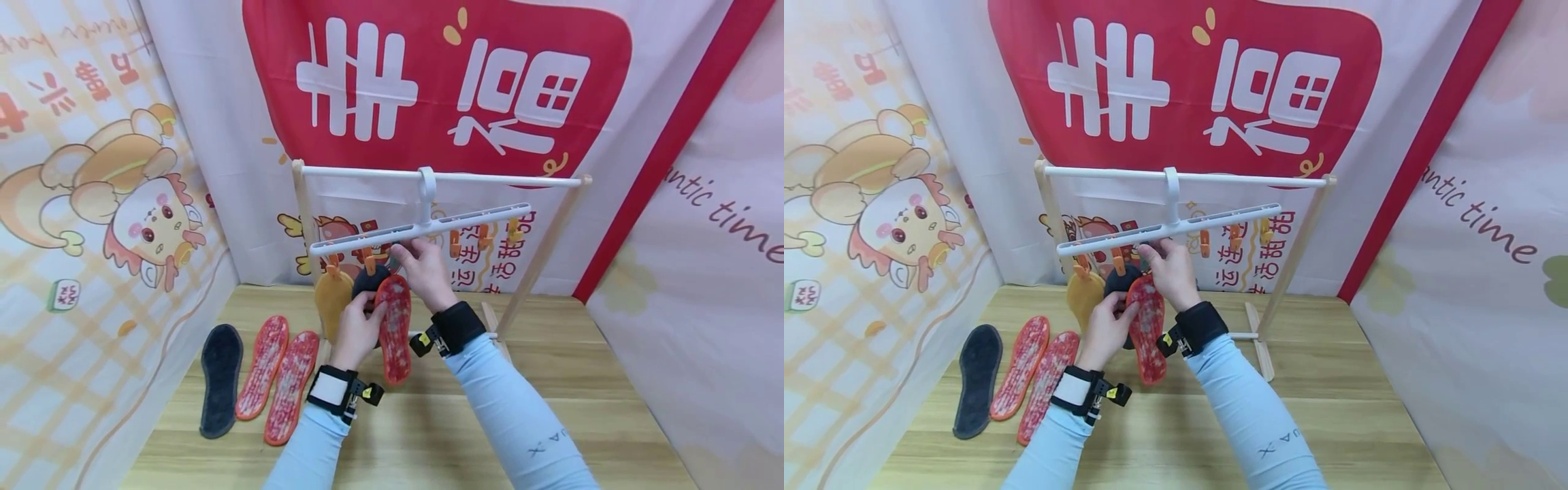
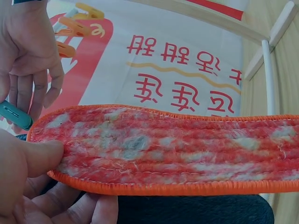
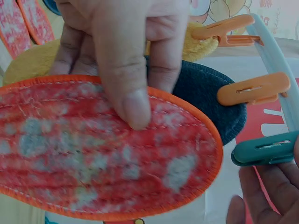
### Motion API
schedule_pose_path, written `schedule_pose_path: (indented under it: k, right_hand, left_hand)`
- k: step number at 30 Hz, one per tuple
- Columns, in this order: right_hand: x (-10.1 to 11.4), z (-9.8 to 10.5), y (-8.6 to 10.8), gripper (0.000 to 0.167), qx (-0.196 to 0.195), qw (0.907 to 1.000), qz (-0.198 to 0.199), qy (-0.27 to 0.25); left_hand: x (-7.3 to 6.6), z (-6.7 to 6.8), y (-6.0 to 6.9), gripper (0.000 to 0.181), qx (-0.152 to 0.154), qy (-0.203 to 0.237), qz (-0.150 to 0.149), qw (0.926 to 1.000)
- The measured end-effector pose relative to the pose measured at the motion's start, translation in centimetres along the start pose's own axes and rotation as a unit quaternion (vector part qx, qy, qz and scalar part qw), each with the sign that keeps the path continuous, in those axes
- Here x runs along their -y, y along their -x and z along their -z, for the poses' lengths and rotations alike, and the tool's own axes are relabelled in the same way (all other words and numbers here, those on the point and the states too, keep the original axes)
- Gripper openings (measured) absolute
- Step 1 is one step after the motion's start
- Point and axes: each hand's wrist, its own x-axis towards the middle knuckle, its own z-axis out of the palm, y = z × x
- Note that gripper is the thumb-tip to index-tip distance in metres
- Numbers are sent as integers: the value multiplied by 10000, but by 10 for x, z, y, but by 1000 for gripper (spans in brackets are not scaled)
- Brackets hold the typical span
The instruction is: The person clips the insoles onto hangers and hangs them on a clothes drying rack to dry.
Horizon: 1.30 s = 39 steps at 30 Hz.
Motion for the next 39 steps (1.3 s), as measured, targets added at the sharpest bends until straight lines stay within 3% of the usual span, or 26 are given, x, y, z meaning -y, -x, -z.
schedule_pose_path:
  k: [11, 17, 21, 29, 39]
  right_hand:
    - [-8, 0, 6, 26, -416, 9991, 23, -43]
    - [-7, 4, 5, 25, -505, 9977, 362, 280]
    - [-5, 3, 4, 25, -572, 9969, 368, 402]
    - [-1, -4, 0, 29, -567, 9964, 418, 478]
    - [0, 1, 4, 30, -491, 9969, 353, 495]
  left_hand:
    - [-4, -6, -1, 20, -91, -65, -104, 9999]
    - [-9, -7, -1, 19, -109, 122, -212, 9996]
    - [-12, -6, -2, 19, -128, 255, -264, 9992]
    - [-15, -3, -3, 17, -440, 325, -501, 9972]
    - [-20, -4, -7, 20, -352, 412, -532, 9971]
